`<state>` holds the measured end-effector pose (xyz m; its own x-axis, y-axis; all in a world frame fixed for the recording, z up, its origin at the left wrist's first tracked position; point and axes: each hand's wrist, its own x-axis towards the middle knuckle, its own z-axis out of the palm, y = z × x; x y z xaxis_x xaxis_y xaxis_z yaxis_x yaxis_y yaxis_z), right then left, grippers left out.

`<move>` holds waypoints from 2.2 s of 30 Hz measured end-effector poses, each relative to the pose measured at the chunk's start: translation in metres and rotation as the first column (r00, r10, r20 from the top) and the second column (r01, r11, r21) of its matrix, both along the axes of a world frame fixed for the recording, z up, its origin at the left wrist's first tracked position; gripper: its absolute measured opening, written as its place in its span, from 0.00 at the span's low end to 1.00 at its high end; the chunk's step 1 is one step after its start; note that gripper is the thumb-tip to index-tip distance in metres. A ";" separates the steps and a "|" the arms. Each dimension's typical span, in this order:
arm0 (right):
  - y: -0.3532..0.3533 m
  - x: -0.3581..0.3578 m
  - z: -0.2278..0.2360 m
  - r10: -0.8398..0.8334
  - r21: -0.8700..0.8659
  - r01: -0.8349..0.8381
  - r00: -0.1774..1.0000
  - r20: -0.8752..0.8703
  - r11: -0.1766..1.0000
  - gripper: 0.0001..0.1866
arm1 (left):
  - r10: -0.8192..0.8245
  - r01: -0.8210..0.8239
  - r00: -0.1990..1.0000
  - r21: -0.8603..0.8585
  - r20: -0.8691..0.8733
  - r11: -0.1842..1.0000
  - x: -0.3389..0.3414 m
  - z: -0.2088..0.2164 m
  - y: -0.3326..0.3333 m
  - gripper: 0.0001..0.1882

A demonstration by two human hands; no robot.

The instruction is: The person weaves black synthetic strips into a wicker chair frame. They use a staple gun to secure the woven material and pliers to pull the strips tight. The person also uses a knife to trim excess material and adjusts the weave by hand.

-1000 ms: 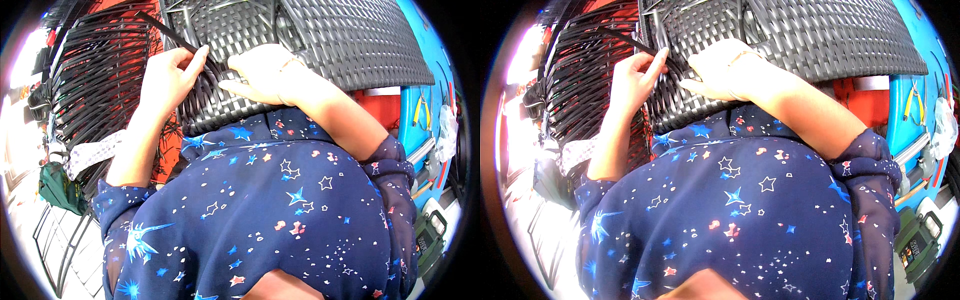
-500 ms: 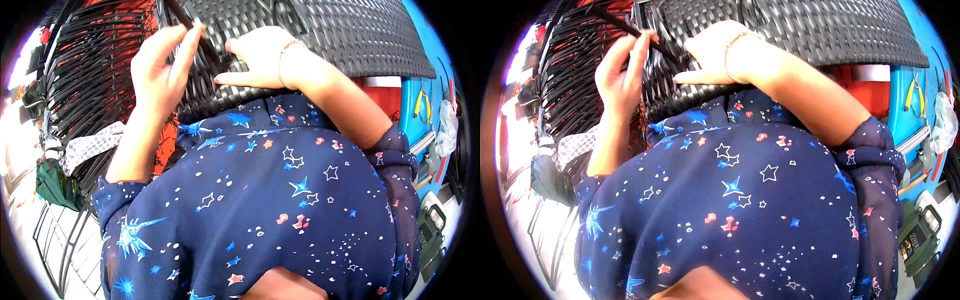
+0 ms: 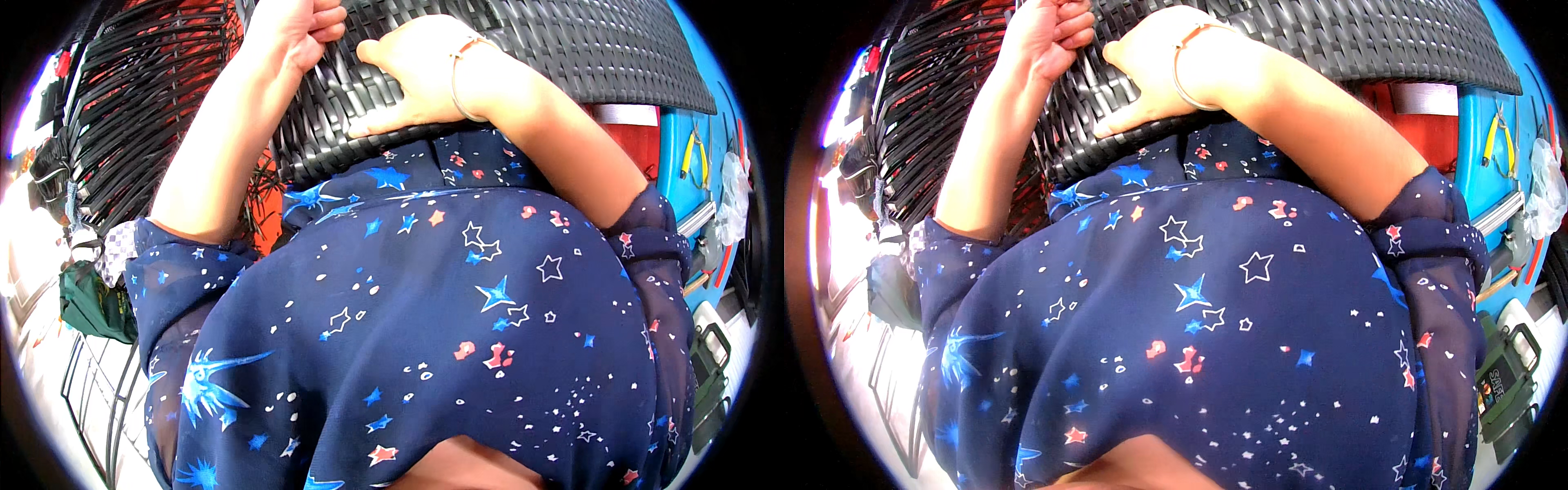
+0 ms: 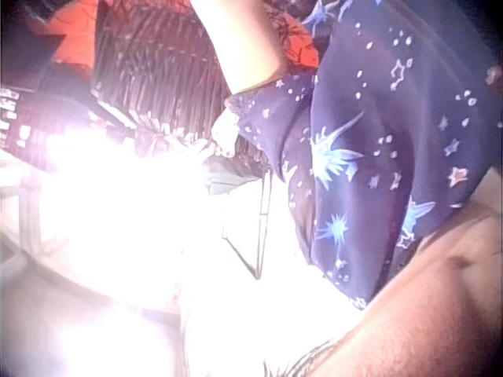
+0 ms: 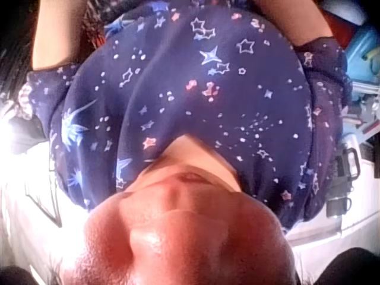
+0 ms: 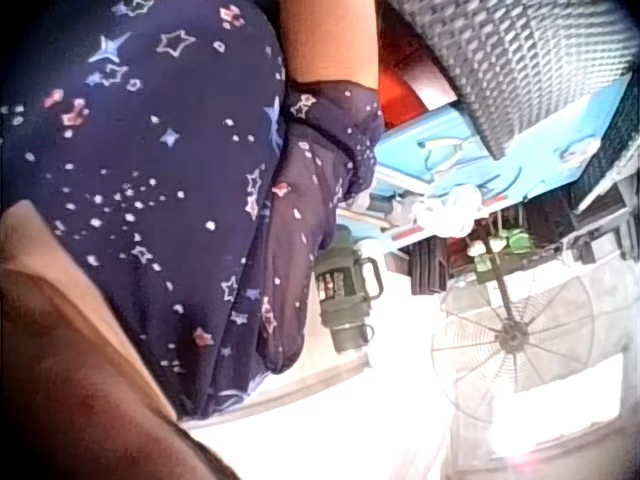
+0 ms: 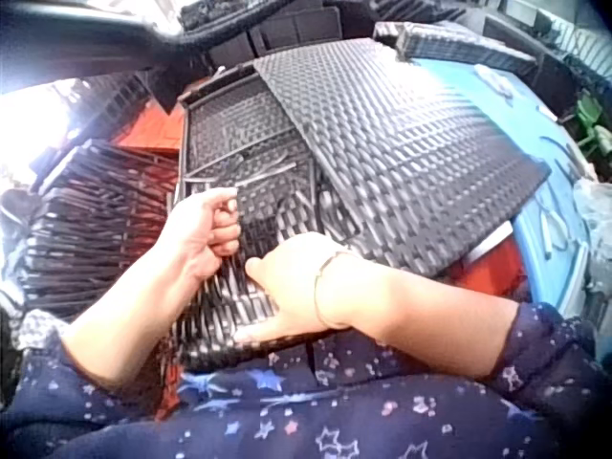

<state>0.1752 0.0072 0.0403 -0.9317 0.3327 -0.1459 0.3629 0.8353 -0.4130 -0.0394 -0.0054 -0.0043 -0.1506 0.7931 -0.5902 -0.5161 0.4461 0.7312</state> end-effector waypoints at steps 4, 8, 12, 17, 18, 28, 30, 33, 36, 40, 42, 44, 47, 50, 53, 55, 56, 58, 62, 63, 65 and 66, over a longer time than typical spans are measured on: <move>-0.002 0.004 0.001 0.013 0.029 -0.011 0.996 -0.089 1.000 0.42 | 0.051 -0.051 0.998 0.001 -0.046 0.999 0.002 -0.007 0.001 0.15; -0.005 0.010 0.013 -0.001 -0.086 0.003 1.000 0.021 0.996 0.38 | -0.323 0.397 0.910 0.320 -0.261 0.860 0.005 0.012 -0.020 0.22; -0.019 0.015 0.014 0.118 -0.056 -0.124 0.987 -0.108 0.991 0.41 | -0.143 0.349 0.652 0.127 -0.745 0.929 0.010 0.041 -0.058 0.21; -0.047 0.036 -0.005 0.132 0.210 -0.068 0.943 -0.307 0.975 0.48 | -0.060 0.567 0.200 0.066 -0.978 0.821 0.007 0.046 -0.113 0.11; -0.049 0.038 -0.011 0.129 0.228 -0.059 0.943 -0.305 0.972 0.48 | -0.064 0.572 0.182 0.053 -0.981 0.818 0.005 0.042 -0.117 0.10; -0.043 0.036 -0.014 0.135 0.231 -0.048 0.917 -0.376 0.972 0.43 | -0.053 0.447 0.268 0.076 -0.962 0.891 0.007 0.035 -0.128 0.09; -0.034 0.048 -0.006 0.101 0.101 -0.051 0.794 -0.600 0.994 0.41 | -0.035 0.415 0.288 0.091 -0.957 0.905 0.005 0.036 -0.129 0.09; 0.013 0.099 0.005 0.004 0.175 0.125 0.804 -0.595 0.977 0.30 | 0.005 0.344 0.380 0.146 -0.925 0.927 0.004 0.029 -0.134 0.10; 0.058 0.201 0.012 -0.412 0.230 0.671 0.652 -0.637 0.705 0.15 | -0.077 0.354 0.540 0.144 -0.838 0.924 0.010 0.014 -0.134 0.09; 0.105 0.350 0.008 -0.797 0.288 0.923 0.370 -0.477 0.256 0.16 | -0.043 0.326 0.706 0.270 -0.707 0.906 0.013 0.008 -0.138 0.06; 0.102 0.407 -0.002 -0.930 0.405 0.913 0.188 -0.317 0.047 0.22 | -0.030 0.320 0.710 0.285 -0.703 0.904 0.012 0.010 -0.142 0.06; 0.088 0.435 -0.025 -0.949 0.425 0.902 0.198 -0.245 0.078 0.26 | -0.007 0.343 0.681 0.310 -0.733 0.887 0.012 0.014 -0.144 0.05; 0.070 0.450 -0.051 -0.924 0.595 0.782 0.345 -0.163 0.187 0.37 | 0.070 0.345 0.662 0.387 -0.746 0.855 0.015 0.018 -0.148 0.05; 0.063 0.454 -0.063 -0.930 0.650 0.729 0.356 -0.093 0.214 0.39 | 0.089 0.354 0.616 0.376 -0.783 0.856 0.018 0.025 -0.153 0.05; 0.068 0.465 -0.064 -0.926 0.630 0.758 0.340 -0.163 0.168 0.44 | 0.048 0.410 0.663 0.417 -0.747 0.811 0.020 0.030 -0.155 0.05; 0.077 0.474 -0.061 -0.942 0.626 0.756 0.320 -0.101 0.190 0.49 | 0.088 0.461 0.615 0.449 -0.783 0.765 0.020 0.033 -0.154 0.05; 0.081 0.477 -0.060 -0.953 0.656 0.735 0.294 -0.078 0.173 0.52 | 0.098 0.480 0.604 0.459 -0.791 0.748 0.021 0.034 -0.153 0.05; 0.090 0.482 -0.057 -0.969 0.506 0.844 0.239 -0.060 0.177 0.55 | 0.131 0.481 0.589 0.476 -0.798 0.737 0.020 0.037 -0.152 0.04; 0.104 0.498 -0.058 -0.986 0.449 0.878 0.132 0.103 0.165 0.50 | 0.206 0.390 0.608 0.515 -0.766 0.763 0.026 0.042 -0.154 0.00; 0.106 0.505 -0.061 -0.986 0.486 0.858 0.144 0.086 0.167 0.50 | 0.210 0.386 0.606 0.514 -0.767 0.766 0.027 0.042 -0.154 0.01; 0.110 0.525 -0.070 -0.984 0.559 0.811 0.173 0.054 0.173 0.48 | 0.207 0.383 0.597 0.502 -0.775 0.775 0.026 0.043 -0.156 0.01; 0.112 0.538 -0.075 -0.983 0.586 0.802 0.175 -0.050 0.113 0.48 | 0.239 0.385 0.579 0.520 -0.779 0.763 0.026 0.044 -0.156 0.01</move>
